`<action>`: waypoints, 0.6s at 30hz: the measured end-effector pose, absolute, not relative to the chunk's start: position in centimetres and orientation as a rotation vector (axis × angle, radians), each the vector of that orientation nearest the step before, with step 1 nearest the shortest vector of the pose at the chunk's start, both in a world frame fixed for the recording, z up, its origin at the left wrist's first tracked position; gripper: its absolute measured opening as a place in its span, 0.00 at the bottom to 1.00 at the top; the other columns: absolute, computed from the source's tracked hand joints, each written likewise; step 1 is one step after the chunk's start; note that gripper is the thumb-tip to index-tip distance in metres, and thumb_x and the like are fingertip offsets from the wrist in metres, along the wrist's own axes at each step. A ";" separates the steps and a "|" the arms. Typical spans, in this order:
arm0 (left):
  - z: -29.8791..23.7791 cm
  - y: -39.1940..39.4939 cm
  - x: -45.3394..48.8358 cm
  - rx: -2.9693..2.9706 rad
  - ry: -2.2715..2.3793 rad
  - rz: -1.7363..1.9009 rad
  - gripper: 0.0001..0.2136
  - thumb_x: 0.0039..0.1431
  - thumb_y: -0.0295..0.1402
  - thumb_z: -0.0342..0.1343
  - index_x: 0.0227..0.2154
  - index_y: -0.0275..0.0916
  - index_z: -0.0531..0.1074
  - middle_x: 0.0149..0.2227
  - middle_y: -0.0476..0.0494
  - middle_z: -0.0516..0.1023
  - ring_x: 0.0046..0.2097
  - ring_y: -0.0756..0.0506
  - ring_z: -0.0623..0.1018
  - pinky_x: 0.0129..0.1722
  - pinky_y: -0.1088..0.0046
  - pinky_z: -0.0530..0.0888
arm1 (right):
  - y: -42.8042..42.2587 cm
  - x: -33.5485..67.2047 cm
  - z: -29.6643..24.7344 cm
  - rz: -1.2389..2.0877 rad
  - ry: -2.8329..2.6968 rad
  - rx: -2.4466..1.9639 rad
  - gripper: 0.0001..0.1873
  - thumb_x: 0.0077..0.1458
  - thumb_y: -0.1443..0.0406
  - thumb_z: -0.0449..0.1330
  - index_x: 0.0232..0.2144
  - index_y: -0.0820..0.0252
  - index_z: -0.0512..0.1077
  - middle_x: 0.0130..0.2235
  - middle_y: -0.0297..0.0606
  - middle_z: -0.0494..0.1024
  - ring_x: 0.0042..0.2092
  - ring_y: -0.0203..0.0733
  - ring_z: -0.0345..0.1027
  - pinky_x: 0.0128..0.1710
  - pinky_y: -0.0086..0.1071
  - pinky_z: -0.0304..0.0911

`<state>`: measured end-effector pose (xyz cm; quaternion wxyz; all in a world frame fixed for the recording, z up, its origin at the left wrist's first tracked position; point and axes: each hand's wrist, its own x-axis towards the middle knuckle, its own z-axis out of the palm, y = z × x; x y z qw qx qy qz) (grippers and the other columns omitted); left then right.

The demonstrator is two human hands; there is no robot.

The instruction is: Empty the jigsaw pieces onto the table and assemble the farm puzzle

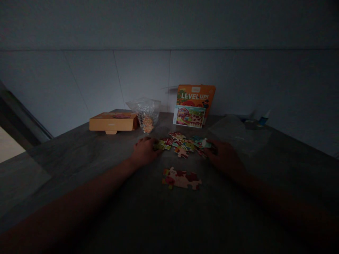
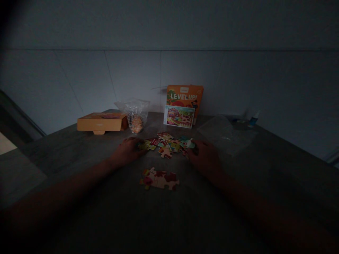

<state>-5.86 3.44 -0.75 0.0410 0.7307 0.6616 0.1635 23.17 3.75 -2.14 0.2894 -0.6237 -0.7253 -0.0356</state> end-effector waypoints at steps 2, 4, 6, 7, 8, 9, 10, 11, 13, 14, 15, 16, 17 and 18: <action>-0.7 3.5 -5.9 2.240 2.017 0.497 0.22 0.55 0.43 0.56 0.51 0.40 0.71 0.52 0.36 0.72 0.52 0.35 0.73 0.50 0.58 0.71 | 3.8 23.2 -2.2 -0.088 -1.962 -1.682 0.24 0.55 0.59 0.59 0.51 0.67 0.71 0.45 0.50 0.77 0.48 0.55 0.69 0.46 0.44 0.66; -0.6 3.5 -5.9 2.246 2.008 0.496 0.21 0.55 0.43 0.56 0.50 0.40 0.71 0.51 0.37 0.73 0.51 0.36 0.74 0.49 0.60 0.71 | 3.8 23.2 -2.1 -0.080 -1.985 -1.703 0.26 0.55 0.58 0.59 0.52 0.68 0.71 0.46 0.51 0.77 0.48 0.56 0.68 0.47 0.45 0.65; -0.6 3.5 -5.9 2.246 2.010 0.499 0.21 0.55 0.43 0.56 0.50 0.40 0.71 0.51 0.37 0.74 0.51 0.37 0.74 0.48 0.62 0.72 | 3.7 23.2 -2.1 -0.074 -1.998 -1.716 0.26 0.55 0.58 0.59 0.53 0.69 0.70 0.47 0.52 0.76 0.50 0.56 0.67 0.49 0.46 0.64; -0.6 3.6 -5.9 2.245 2.016 0.500 0.21 0.55 0.43 0.56 0.50 0.40 0.71 0.51 0.37 0.74 0.50 0.37 0.75 0.48 0.62 0.72 | 3.7 23.2 -2.1 -0.070 -2.001 -1.716 0.26 0.55 0.58 0.59 0.53 0.69 0.70 0.47 0.52 0.76 0.50 0.56 0.67 0.49 0.45 0.64; -0.7 3.6 -6.0 2.244 2.020 0.503 0.21 0.55 0.43 0.57 0.50 0.41 0.72 0.51 0.38 0.74 0.50 0.37 0.75 0.48 0.62 0.72 | 3.7 23.2 -2.1 -0.069 -2.004 -1.713 0.26 0.55 0.59 0.59 0.52 0.69 0.70 0.47 0.51 0.76 0.50 0.56 0.67 0.49 0.45 0.64; -0.7 3.6 -6.0 2.246 2.022 0.505 0.20 0.55 0.43 0.57 0.49 0.41 0.72 0.50 0.38 0.75 0.50 0.37 0.75 0.48 0.62 0.72 | 3.7 23.2 -2.2 -0.073 -2.008 -1.703 0.25 0.55 0.59 0.59 0.52 0.68 0.71 0.48 0.51 0.76 0.50 0.56 0.68 0.49 0.45 0.64; -0.7 3.6 -6.0 2.248 2.021 0.508 0.20 0.55 0.42 0.57 0.49 0.41 0.72 0.50 0.38 0.75 0.50 0.37 0.75 0.48 0.62 0.72 | 3.7 23.2 -2.2 -0.084 -2.015 -1.691 0.24 0.55 0.59 0.59 0.51 0.67 0.71 0.47 0.50 0.76 0.50 0.55 0.68 0.48 0.45 0.65; -0.7 3.6 -6.0 2.250 2.020 0.511 0.19 0.55 0.42 0.56 0.48 0.41 0.73 0.50 0.39 0.75 0.50 0.37 0.75 0.47 0.62 0.72 | 3.7 23.2 -2.3 -0.099 -2.023 -1.681 0.23 0.55 0.59 0.59 0.51 0.67 0.71 0.47 0.50 0.76 0.49 0.55 0.68 0.48 0.45 0.65; -0.7 3.7 -6.0 2.252 2.019 0.520 0.18 0.56 0.41 0.56 0.48 0.41 0.73 0.50 0.39 0.75 0.50 0.38 0.75 0.47 0.62 0.73 | 3.8 23.2 -2.4 -0.137 -2.042 -1.668 0.23 0.55 0.59 0.59 0.50 0.67 0.72 0.48 0.50 0.76 0.49 0.55 0.68 0.49 0.45 0.64; -0.7 3.7 -6.0 2.250 2.022 0.525 0.18 0.56 0.41 0.55 0.48 0.41 0.73 0.50 0.39 0.75 0.49 0.38 0.75 0.46 0.62 0.73 | 3.9 23.3 -2.4 -0.155 -2.053 -1.663 0.23 0.56 0.59 0.58 0.50 0.68 0.72 0.48 0.50 0.76 0.50 0.55 0.68 0.49 0.45 0.64; -0.7 3.7 -6.1 2.249 2.025 0.530 0.17 0.56 0.40 0.55 0.48 0.41 0.73 0.50 0.39 0.75 0.49 0.38 0.75 0.46 0.62 0.73 | 3.9 23.3 -2.4 -0.169 -2.061 -1.662 0.23 0.56 0.59 0.58 0.50 0.68 0.72 0.49 0.51 0.75 0.50 0.55 0.68 0.49 0.45 0.64; -0.8 3.8 -6.1 2.249 2.027 0.537 0.17 0.56 0.40 0.55 0.47 0.41 0.73 0.50 0.39 0.75 0.49 0.38 0.75 0.46 0.62 0.73 | 3.9 23.3 -2.4 -0.179 -2.071 -1.661 0.23 0.56 0.59 0.58 0.49 0.68 0.72 0.49 0.51 0.75 0.50 0.55 0.68 0.49 0.45 0.63; -0.8 3.8 -6.1 2.251 2.026 0.543 0.16 0.56 0.40 0.55 0.46 0.41 0.74 0.50 0.39 0.75 0.49 0.38 0.75 0.46 0.62 0.73 | 3.9 23.3 -2.4 -0.185 -2.081 -1.656 0.22 0.56 0.59 0.58 0.49 0.68 0.72 0.49 0.51 0.75 0.50 0.55 0.68 0.49 0.45 0.63; -0.8 3.8 -6.2 2.253 2.024 0.549 0.16 0.56 0.40 0.55 0.46 0.41 0.74 0.49 0.39 0.76 0.49 0.38 0.75 0.47 0.63 0.73 | 3.9 23.3 -2.3 -0.189 -2.090 -1.651 0.22 0.56 0.59 0.58 0.49 0.68 0.72 0.48 0.51 0.75 0.50 0.54 0.68 0.48 0.44 0.64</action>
